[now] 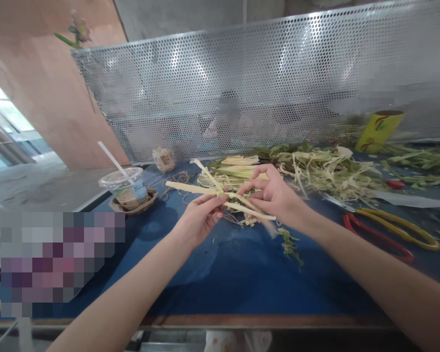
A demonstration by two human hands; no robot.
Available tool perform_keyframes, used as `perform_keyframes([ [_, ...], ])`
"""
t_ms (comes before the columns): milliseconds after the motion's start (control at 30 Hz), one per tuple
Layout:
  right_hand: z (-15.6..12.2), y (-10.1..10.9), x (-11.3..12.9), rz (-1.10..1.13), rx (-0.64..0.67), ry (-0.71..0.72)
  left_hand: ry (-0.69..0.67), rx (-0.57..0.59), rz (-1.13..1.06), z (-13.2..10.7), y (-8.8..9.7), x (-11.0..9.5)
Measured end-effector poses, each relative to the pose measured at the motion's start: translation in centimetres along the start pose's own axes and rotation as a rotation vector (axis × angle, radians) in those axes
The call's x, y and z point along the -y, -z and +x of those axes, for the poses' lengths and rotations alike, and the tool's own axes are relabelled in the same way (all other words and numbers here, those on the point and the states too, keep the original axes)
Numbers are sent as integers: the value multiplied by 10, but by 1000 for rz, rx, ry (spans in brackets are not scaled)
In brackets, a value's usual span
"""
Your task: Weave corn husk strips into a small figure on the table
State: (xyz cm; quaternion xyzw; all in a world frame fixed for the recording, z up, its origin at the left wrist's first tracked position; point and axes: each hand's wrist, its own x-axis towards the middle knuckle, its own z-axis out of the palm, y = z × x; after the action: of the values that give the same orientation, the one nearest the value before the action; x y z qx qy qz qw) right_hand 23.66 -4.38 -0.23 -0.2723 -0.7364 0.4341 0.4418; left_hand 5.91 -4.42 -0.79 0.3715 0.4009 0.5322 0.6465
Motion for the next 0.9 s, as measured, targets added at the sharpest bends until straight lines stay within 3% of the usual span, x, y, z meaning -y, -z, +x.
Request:
perform_keyframes([
  [200,-1,12,-4,-799,55,323,59,10,0,-1,0,0],
  [367,1,27,-3,-1268,180,497,80,0,-19,-3,-2,0],
  [567,-3,34,7,-976,89,663,118,66,33,-4,-1,1],
  [733,-6,27,16,-660,14,555,62,70,65,-4,0,1],
  [900,-4,15,7,-687,291,412,28,125,142,-4,0,4],
])
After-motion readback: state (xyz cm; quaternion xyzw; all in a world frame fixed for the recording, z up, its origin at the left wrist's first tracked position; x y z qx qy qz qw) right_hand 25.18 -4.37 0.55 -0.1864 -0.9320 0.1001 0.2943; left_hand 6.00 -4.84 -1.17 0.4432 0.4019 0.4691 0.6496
